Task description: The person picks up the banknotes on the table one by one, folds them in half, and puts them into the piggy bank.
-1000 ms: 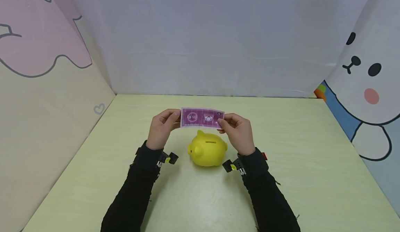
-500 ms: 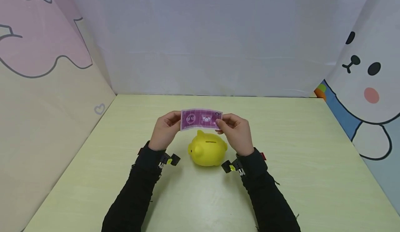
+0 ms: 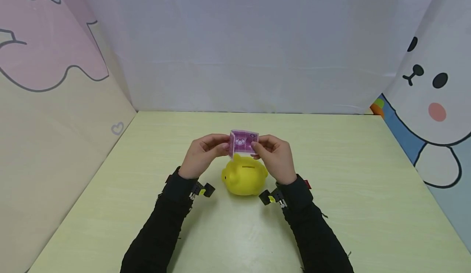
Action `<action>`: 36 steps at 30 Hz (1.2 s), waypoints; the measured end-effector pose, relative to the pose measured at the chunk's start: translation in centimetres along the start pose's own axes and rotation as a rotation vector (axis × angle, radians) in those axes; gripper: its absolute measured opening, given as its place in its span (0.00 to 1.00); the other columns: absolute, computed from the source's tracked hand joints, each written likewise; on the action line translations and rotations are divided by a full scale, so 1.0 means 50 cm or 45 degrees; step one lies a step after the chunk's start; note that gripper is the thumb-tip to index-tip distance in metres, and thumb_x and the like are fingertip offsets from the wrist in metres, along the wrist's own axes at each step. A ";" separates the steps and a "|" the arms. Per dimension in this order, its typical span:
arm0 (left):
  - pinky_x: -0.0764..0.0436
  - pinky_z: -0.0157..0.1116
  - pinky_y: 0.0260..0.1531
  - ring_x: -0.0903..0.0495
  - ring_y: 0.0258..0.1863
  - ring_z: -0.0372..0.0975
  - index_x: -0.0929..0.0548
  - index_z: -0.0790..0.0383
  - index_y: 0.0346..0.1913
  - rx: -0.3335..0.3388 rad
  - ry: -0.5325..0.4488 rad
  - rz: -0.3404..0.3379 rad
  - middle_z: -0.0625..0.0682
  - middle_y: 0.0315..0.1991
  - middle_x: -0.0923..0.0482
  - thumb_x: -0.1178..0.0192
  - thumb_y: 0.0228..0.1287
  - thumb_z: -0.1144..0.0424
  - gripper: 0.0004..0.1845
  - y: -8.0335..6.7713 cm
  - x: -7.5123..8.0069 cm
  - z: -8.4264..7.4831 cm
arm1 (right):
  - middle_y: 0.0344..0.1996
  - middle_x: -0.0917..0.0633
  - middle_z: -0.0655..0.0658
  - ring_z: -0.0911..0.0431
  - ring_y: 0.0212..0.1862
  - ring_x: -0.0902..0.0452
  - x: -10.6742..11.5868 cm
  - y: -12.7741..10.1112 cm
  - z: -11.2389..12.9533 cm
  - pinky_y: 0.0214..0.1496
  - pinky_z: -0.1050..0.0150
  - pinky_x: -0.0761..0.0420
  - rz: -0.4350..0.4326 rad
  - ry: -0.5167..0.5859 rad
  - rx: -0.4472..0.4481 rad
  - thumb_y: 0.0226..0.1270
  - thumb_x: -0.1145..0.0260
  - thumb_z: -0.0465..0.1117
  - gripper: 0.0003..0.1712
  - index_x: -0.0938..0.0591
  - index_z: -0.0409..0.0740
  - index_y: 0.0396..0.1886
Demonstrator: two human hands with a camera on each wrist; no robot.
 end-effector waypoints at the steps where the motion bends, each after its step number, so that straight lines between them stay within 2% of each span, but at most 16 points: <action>1: 0.16 0.38 0.51 0.16 0.50 0.47 0.20 0.66 0.58 0.004 0.002 0.003 0.61 0.55 0.19 0.41 0.70 0.65 0.16 0.000 -0.001 0.001 | 0.29 0.16 0.61 0.63 0.28 0.20 -0.001 0.000 0.000 0.36 0.71 0.16 0.005 0.000 -0.001 0.69 0.36 0.35 0.13 0.18 0.26 0.44; 8: 0.16 0.38 0.50 0.15 0.48 0.46 0.20 0.66 0.57 0.027 0.029 0.003 0.61 0.53 0.18 0.40 0.69 0.65 0.16 0.001 -0.010 0.004 | 0.28 0.16 0.61 0.62 0.28 0.20 -0.007 -0.002 0.001 0.35 0.70 0.16 0.029 -0.020 0.004 0.70 0.38 0.34 0.11 0.18 0.27 0.44; 19: 0.15 0.38 0.46 0.15 0.42 0.44 0.19 0.69 0.55 0.017 0.043 -0.018 0.64 0.49 0.18 0.40 0.68 0.68 0.15 0.003 -0.015 0.006 | 0.28 0.16 0.61 0.60 0.27 0.21 -0.015 -0.005 0.003 0.36 0.68 0.16 0.054 -0.034 -0.006 0.71 0.39 0.35 0.12 0.17 0.29 0.46; 22: 0.15 0.38 0.45 0.15 0.40 0.42 0.19 0.70 0.54 0.015 0.039 -0.022 0.65 0.47 0.18 0.40 0.68 0.68 0.14 0.003 -0.015 0.006 | 0.29 0.15 0.56 0.60 0.27 0.21 -0.016 -0.005 0.003 0.36 0.69 0.16 0.057 -0.037 -0.018 0.71 0.39 0.35 0.12 0.17 0.29 0.46; 28: 0.14 0.38 0.45 0.15 0.39 0.41 0.19 0.70 0.53 0.010 0.036 -0.037 0.65 0.46 0.17 0.40 0.68 0.69 0.13 0.005 -0.014 0.008 | 0.36 0.13 0.38 0.60 0.28 0.19 -0.015 -0.003 -0.001 0.38 0.69 0.15 0.066 -0.056 -0.050 0.72 0.39 0.37 0.14 0.17 0.30 0.48; 31: 0.14 0.38 0.44 0.15 0.38 0.40 0.18 0.70 0.52 0.006 0.033 -0.048 0.65 0.46 0.17 0.40 0.68 0.68 0.13 0.005 -0.012 0.008 | 0.35 0.13 0.41 0.59 0.29 0.19 -0.013 -0.002 -0.003 0.38 0.69 0.15 0.068 -0.045 -0.060 0.72 0.39 0.38 0.15 0.17 0.30 0.49; 36: 0.14 0.36 0.42 0.15 0.35 0.38 0.18 0.71 0.50 0.017 0.020 -0.080 0.65 0.43 0.17 0.39 0.67 0.69 0.12 0.007 -0.010 0.012 | 0.31 0.14 0.56 0.60 0.30 0.19 -0.010 -0.001 -0.004 0.38 0.69 0.15 0.069 -0.004 -0.060 0.72 0.39 0.38 0.15 0.18 0.29 0.49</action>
Point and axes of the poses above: each hand's wrist, its own y-axis towards the middle knuckle, its own x-axis out of the back of the hand, z = x × y, the point moved 7 cm from there along y, towards the middle knuckle
